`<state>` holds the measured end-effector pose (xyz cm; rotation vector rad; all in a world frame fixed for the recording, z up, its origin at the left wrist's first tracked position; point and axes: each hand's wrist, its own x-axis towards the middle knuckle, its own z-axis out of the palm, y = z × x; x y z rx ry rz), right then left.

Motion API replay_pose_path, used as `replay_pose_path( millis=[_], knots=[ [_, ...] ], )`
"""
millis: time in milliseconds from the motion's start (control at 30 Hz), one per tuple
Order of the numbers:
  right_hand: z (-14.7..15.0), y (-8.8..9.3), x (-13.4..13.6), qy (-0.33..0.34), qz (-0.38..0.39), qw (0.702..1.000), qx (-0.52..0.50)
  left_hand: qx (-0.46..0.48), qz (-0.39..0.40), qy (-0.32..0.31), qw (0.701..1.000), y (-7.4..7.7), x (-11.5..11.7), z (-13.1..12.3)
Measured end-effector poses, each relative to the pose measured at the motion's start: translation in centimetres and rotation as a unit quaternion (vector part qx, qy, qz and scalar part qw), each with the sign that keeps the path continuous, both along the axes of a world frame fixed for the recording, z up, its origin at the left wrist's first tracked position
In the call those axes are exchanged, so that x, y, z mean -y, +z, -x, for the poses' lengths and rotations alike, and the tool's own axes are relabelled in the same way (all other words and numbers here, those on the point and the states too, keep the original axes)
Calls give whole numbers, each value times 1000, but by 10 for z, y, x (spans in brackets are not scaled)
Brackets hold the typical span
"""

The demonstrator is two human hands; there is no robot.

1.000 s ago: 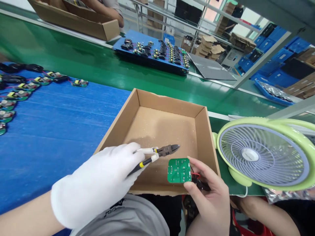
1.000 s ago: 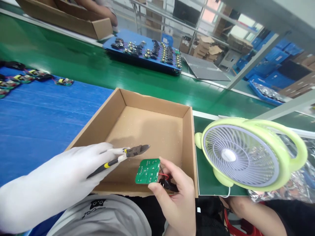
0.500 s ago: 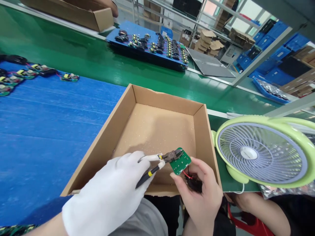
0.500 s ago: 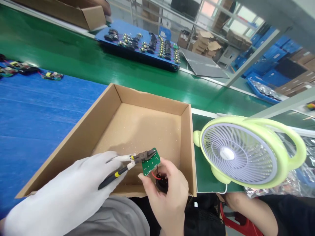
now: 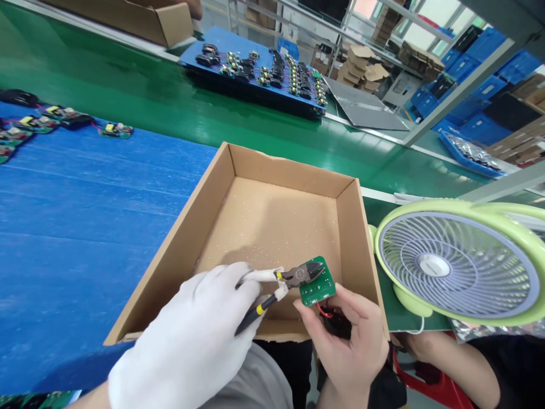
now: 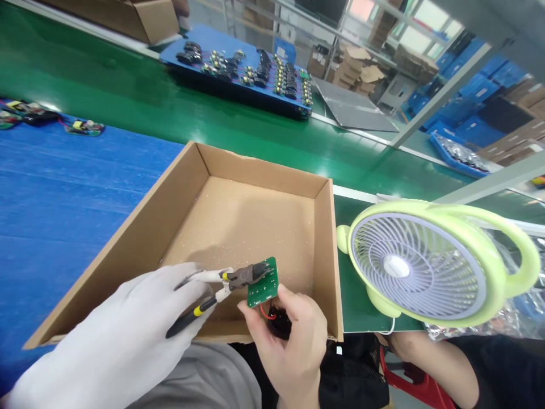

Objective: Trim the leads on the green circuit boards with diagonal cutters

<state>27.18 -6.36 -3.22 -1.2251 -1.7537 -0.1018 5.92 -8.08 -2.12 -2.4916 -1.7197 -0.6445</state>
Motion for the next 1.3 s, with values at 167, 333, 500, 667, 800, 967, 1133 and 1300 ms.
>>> replay_pose_path(
  millis=[167, 333, 500, 667, 800, 967, 1133, 1300],
  knots=[
    [-4, -14, 2, -8, -53, 998, 23, -9, 19, -9, 1000, 2, 0, -1],
    [-7, -24, 5, 8, -18, 1000, -5, -24, 53, -25, 998, 3, -1, -1],
    [-6, -22, 6, 18, -18, 1000, -10, -43, 126, -48, 990, 4, -3, -2],
    [-8, -24, 8, -10, -43, 999, 8, -70, 171, -63, 981, 8, -7, -1],
    [-10, -29, 11, -2, -31, 999, -7, -92, 185, -66, 976, 7, -8, 1],
    [-12, -34, 12, 28, -16, 999, -37, -82, 165, -74, 980, 5, -3, 5],
    [-18, -30, 10, 83, 30, 996, -5, -88, 130, -71, 985, 5, 0, 9],
    [-18, -27, 9, 100, 12, 994, -45, -85, 109, -73, 988, 2, 1, 13]
  ],
)
